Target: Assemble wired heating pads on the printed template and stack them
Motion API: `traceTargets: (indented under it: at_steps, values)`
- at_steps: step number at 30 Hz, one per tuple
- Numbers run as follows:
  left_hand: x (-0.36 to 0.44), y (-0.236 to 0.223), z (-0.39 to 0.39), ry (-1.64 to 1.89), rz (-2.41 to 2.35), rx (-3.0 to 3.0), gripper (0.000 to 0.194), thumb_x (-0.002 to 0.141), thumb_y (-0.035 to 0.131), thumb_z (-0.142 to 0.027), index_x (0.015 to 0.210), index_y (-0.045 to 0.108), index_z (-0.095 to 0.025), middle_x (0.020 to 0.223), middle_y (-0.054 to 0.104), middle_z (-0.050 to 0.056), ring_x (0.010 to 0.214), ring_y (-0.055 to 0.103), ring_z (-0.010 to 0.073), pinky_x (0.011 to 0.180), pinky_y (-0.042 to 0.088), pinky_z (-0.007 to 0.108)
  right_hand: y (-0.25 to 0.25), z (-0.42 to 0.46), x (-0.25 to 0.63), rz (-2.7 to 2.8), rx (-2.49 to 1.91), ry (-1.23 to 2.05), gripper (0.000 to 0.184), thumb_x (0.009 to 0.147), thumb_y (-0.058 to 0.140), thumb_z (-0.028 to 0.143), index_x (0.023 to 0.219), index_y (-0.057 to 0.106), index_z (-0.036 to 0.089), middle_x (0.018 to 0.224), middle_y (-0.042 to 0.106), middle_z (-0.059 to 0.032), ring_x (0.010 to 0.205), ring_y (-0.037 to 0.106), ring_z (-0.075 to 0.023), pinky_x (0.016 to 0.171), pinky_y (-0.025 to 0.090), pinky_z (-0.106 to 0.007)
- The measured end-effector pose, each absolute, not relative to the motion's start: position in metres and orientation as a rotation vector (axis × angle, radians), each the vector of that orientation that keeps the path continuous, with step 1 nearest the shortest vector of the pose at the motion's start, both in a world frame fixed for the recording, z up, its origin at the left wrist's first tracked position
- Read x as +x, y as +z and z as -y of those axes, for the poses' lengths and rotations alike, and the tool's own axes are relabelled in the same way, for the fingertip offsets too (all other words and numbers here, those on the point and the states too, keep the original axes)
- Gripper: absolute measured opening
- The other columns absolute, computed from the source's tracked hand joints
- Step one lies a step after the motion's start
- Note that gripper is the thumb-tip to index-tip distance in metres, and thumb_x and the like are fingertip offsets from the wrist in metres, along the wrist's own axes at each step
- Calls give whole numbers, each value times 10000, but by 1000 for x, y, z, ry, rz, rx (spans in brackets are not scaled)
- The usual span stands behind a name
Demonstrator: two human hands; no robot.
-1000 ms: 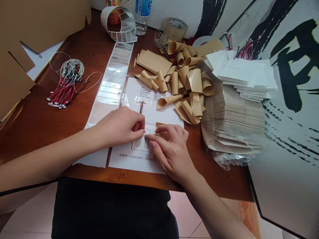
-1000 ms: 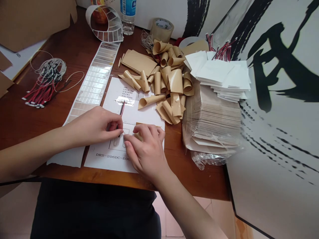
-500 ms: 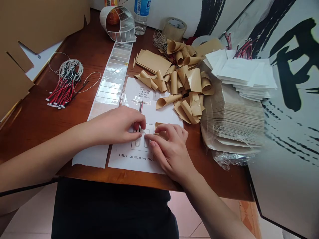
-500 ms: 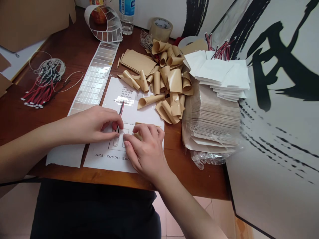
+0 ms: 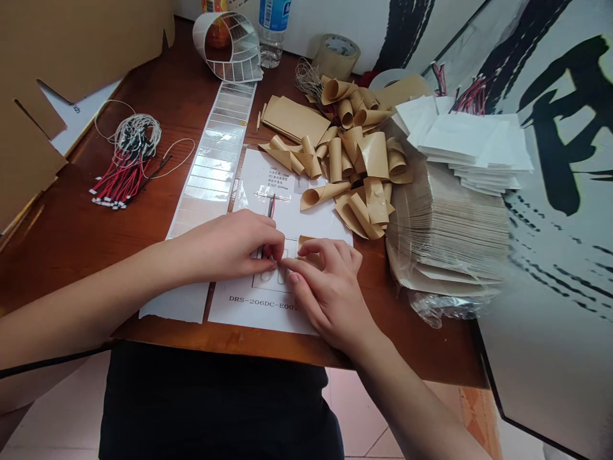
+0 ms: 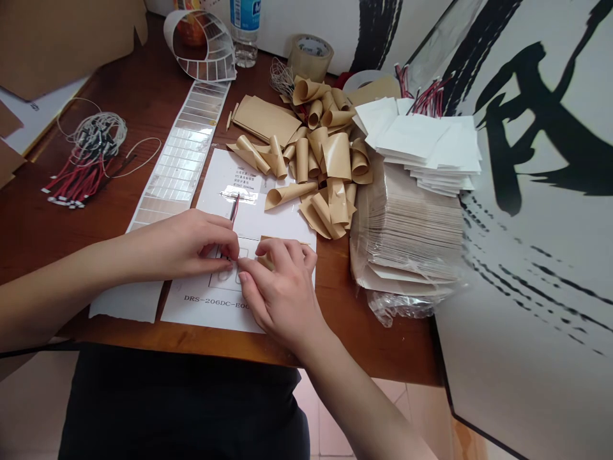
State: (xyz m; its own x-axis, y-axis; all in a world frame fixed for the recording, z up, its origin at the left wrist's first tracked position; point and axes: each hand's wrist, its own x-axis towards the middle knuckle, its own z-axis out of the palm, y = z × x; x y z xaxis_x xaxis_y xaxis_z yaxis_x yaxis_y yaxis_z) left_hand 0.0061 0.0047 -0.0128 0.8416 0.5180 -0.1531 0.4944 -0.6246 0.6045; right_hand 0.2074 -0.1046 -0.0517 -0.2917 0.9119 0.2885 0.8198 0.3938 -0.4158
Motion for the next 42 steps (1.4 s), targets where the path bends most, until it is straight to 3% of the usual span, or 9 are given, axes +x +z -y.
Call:
traceTargets:
  at_steps: [8,25,42]
  values:
    - [6,-13,-4,45,-814,2359,144,878,679,-259,1005,691,-192,882,704,3,768,609,143,685,402,258,-53,105,207,2178,-1478,249,301,1043,466,291,1125,755,269,1107,624,-87,1071,545,-268,932,333,-460]
    - [6,-15,-2,67,-839,2351,247,879,669,-273,1113,644,-195,939,699,6,760,594,140,680,390,258,-53,104,206,2194,-1442,230,326,1049,467,293,1203,750,249,1113,616,-95,1079,557,-269,922,327,-453]
    - [9,-11,8,-11,-972,2365,123,856,632,-239,975,618,-211,970,700,13,869,620,194,717,406,310,-55,103,205,2190,-1445,234,318,1050,476,293,1188,755,228,1112,605,-102,1074,547,-281,921,325,-471]
